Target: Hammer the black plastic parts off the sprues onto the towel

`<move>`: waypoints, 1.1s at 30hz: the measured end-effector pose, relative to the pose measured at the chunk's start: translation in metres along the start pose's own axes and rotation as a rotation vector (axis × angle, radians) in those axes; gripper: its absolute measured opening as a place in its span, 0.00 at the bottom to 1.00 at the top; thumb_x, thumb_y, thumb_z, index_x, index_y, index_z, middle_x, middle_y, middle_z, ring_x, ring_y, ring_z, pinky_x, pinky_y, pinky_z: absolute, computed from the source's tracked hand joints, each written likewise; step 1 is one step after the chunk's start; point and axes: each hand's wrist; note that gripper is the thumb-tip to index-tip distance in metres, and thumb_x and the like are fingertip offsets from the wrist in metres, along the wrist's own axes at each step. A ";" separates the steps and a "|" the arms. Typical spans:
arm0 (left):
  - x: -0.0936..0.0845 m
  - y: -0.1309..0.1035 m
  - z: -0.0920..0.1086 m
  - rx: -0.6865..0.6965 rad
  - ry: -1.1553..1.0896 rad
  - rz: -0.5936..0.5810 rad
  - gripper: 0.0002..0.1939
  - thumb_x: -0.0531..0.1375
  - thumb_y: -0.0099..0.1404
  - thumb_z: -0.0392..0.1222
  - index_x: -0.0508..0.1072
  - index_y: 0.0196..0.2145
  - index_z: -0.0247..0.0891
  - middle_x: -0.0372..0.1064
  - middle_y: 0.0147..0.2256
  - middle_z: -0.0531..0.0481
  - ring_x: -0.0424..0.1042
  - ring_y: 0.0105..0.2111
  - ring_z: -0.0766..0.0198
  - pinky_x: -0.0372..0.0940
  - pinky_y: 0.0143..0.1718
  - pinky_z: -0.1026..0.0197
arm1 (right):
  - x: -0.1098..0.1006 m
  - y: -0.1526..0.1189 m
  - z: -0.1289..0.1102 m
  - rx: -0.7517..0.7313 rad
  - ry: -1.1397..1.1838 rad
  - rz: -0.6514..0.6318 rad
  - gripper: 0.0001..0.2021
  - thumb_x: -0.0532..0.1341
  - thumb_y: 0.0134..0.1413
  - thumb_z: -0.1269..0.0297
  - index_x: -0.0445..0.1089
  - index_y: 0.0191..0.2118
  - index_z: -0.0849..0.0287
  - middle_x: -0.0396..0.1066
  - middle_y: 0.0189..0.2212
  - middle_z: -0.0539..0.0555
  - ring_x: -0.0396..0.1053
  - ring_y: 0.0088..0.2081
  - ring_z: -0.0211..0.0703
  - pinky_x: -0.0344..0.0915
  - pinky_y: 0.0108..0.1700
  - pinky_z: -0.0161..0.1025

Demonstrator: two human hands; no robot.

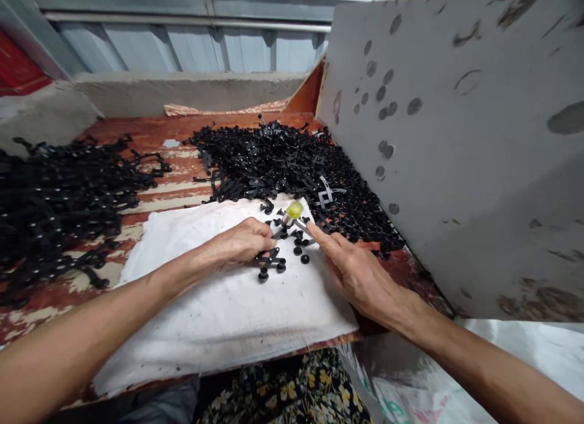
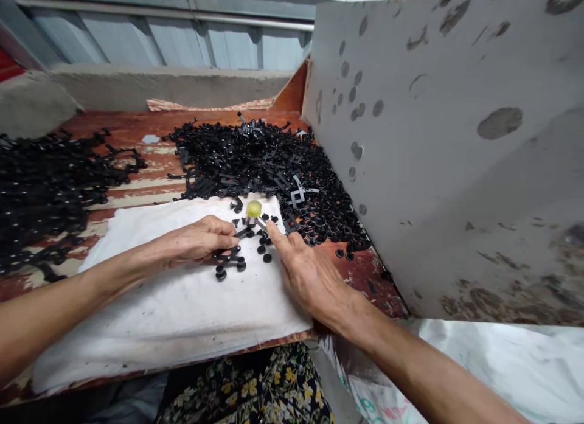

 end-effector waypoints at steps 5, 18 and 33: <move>0.002 0.001 -0.001 0.011 0.013 0.007 0.13 0.59 0.56 0.36 0.63 0.16 0.37 0.57 0.13 0.56 0.51 0.12 0.72 0.43 0.14 0.66 | 0.003 -0.002 -0.001 0.003 0.044 0.150 0.32 0.48 0.60 0.79 0.52 0.70 0.57 0.72 0.36 0.58 0.70 0.32 0.46 0.73 0.37 0.43; -0.003 -0.002 -0.008 0.183 0.132 -0.071 0.12 0.58 0.57 0.42 0.63 0.19 0.37 0.57 0.16 0.56 0.52 0.16 0.71 0.46 0.18 0.65 | -0.004 0.005 -0.002 0.175 0.322 0.124 0.21 0.53 0.63 0.69 0.65 0.60 0.60 0.74 0.48 0.61 0.72 0.46 0.51 0.70 0.48 0.49; 0.027 -0.064 -0.026 0.318 0.178 0.084 0.22 0.49 0.66 0.59 0.69 0.35 0.37 0.65 0.27 0.53 0.63 0.29 0.64 0.56 0.30 0.61 | 0.010 -0.039 -0.032 0.686 0.934 0.149 0.08 0.60 0.58 0.56 0.64 0.34 0.54 0.55 0.16 0.40 0.49 0.15 0.34 0.48 0.18 0.35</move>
Point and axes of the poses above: each hand's wrist, its own y-axis towards the middle knuckle, its own x-axis out of the palm, z = x × y
